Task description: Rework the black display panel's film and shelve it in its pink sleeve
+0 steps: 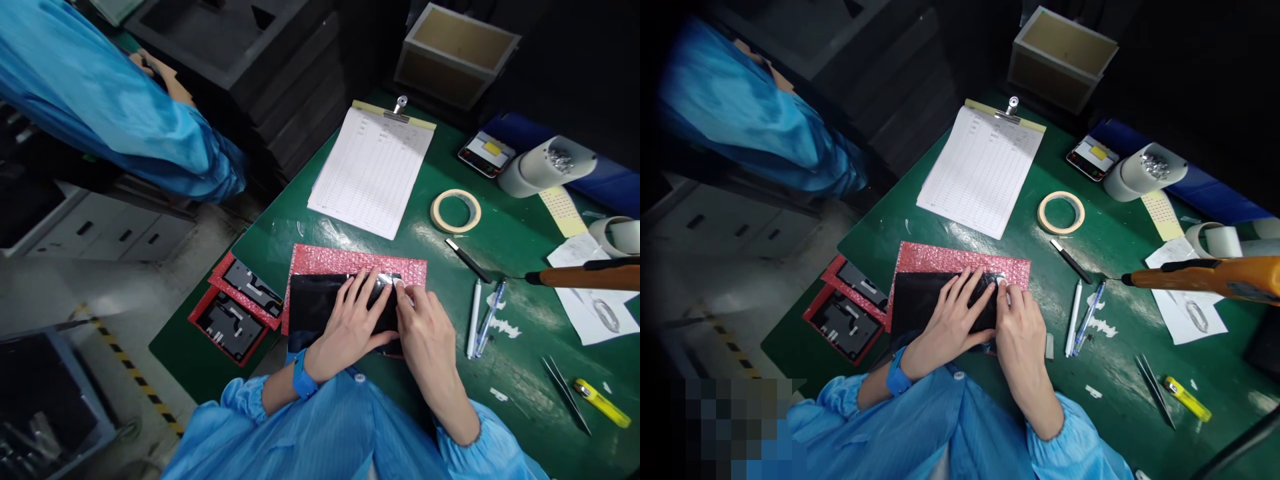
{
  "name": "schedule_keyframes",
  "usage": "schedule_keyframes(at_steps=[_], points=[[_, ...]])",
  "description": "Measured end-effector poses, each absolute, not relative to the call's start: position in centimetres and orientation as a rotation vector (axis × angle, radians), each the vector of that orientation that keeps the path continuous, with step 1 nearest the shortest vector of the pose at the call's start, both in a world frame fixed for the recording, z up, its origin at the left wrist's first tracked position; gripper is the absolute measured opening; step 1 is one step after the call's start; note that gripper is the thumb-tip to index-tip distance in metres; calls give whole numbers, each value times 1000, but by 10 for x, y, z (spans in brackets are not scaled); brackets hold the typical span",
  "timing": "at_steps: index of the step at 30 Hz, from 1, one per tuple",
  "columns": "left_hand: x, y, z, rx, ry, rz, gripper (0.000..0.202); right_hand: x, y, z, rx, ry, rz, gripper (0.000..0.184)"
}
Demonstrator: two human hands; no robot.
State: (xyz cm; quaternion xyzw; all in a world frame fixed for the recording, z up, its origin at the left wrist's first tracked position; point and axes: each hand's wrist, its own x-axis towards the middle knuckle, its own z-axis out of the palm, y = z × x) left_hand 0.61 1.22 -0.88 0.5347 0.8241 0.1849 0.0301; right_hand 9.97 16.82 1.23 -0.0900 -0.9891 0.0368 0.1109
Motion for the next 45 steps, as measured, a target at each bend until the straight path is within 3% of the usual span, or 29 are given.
schedule_keyframes(at_steps=[45], points=[[5,12,-14,1632,2523,593,87,94,178,11,-135,-2968,-122,36]])
